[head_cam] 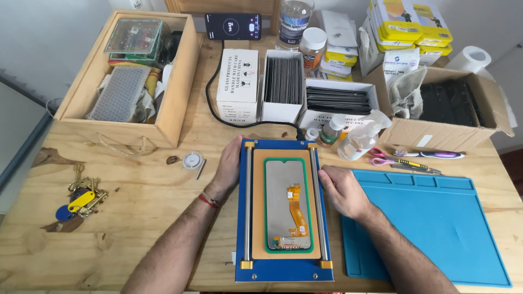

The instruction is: Separating the glass from a smartphone display using a wire separator machine

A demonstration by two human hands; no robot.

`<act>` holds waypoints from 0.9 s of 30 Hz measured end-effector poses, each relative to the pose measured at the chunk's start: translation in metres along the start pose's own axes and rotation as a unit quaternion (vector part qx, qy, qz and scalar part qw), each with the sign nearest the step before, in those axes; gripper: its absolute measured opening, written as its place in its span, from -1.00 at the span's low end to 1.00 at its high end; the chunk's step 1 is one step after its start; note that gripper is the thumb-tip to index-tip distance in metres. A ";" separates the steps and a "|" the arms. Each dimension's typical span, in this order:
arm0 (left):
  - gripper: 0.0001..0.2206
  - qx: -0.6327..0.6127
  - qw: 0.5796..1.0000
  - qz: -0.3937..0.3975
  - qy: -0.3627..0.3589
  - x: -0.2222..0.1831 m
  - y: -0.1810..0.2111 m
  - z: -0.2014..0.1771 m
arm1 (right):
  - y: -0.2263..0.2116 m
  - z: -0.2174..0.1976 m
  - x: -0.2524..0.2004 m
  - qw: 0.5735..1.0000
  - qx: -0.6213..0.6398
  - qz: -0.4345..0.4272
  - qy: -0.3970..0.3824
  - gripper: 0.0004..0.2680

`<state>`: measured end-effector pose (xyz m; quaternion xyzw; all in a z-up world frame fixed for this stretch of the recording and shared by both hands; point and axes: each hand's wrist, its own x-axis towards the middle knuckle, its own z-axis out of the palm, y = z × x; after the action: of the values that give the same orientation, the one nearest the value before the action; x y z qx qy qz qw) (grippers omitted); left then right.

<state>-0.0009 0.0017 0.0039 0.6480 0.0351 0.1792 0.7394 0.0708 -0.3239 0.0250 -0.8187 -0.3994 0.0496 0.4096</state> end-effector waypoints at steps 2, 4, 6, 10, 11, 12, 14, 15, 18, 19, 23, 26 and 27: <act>-0.59 0.003 1.000 0.002 0.007 -0.002 0.000 0.002 | 0.001 -0.001 -0.001 1.000 -0.001 0.001 0.001 -0.64; -0.59 0.008 1.000 0.007 0.002 -0.003 0.001 0.002 | 0.003 0.001 -0.001 1.000 0.001 0.009 -0.001 -0.65; -0.58 0.015 1.000 0.006 0.002 -0.002 -0.002 0.001 | 0.002 0.000 -0.001 1.000 0.004 0.001 0.005 -0.65; -0.55 0.011 1.000 -0.004 -0.010 0.000 0.001 -0.001 | 0.005 0.000 -0.002 1.000 0.015 -0.003 0.006 -0.65; -0.55 0.010 1.000 -0.006 -0.009 0.000 -0.001 -0.001 | 0.005 0.000 -0.002 1.000 0.015 -0.002 0.004 -0.65; -0.56 0.012 1.000 -0.004 -0.006 0.000 -0.002 -0.001 | 0.005 0.000 -0.002 1.000 0.016 -0.002 0.004 -0.64; -0.57 0.013 1.000 -0.005 -0.001 0.000 -0.006 -0.002 | 0.005 0.000 -0.002 1.000 0.018 -0.002 0.001 -0.64; -0.56 0.006 1.000 -0.009 -0.001 0.000 -0.008 -0.002 | 0.005 0.000 -0.002 1.000 0.015 -0.004 0.001 -0.64; -0.56 0.009 1.000 -0.012 0.001 -0.001 -0.009 -0.001 | 0.007 0.001 -0.003 1.000 0.012 -0.012 0.002 -0.64; -0.57 0.021 1.000 -0.008 0.003 -0.001 -0.008 -0.001 | 0.008 0.000 -0.003 1.000 0.012 -0.020 0.006 -0.64; -0.56 0.020 1.000 -0.007 -0.001 0.001 -0.015 -0.004 | 0.002 0.000 -0.002 1.000 0.011 -0.022 0.007 -0.64; -0.57 0.027 1.000 -0.008 0.002 -0.001 -0.006 -0.001 | 0.003 0.000 -0.002 1.000 0.007 -0.022 0.010 -0.64; -0.57 0.024 1.000 -0.008 0.005 -0.002 -0.006 -0.001 | 0.003 0.000 -0.002 1.000 0.009 -0.025 0.011 -0.64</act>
<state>-0.0013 0.0012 -0.0026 0.6642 0.0486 0.1757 0.7250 0.0711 -0.3264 0.0220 -0.8055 -0.4143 0.0338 0.4223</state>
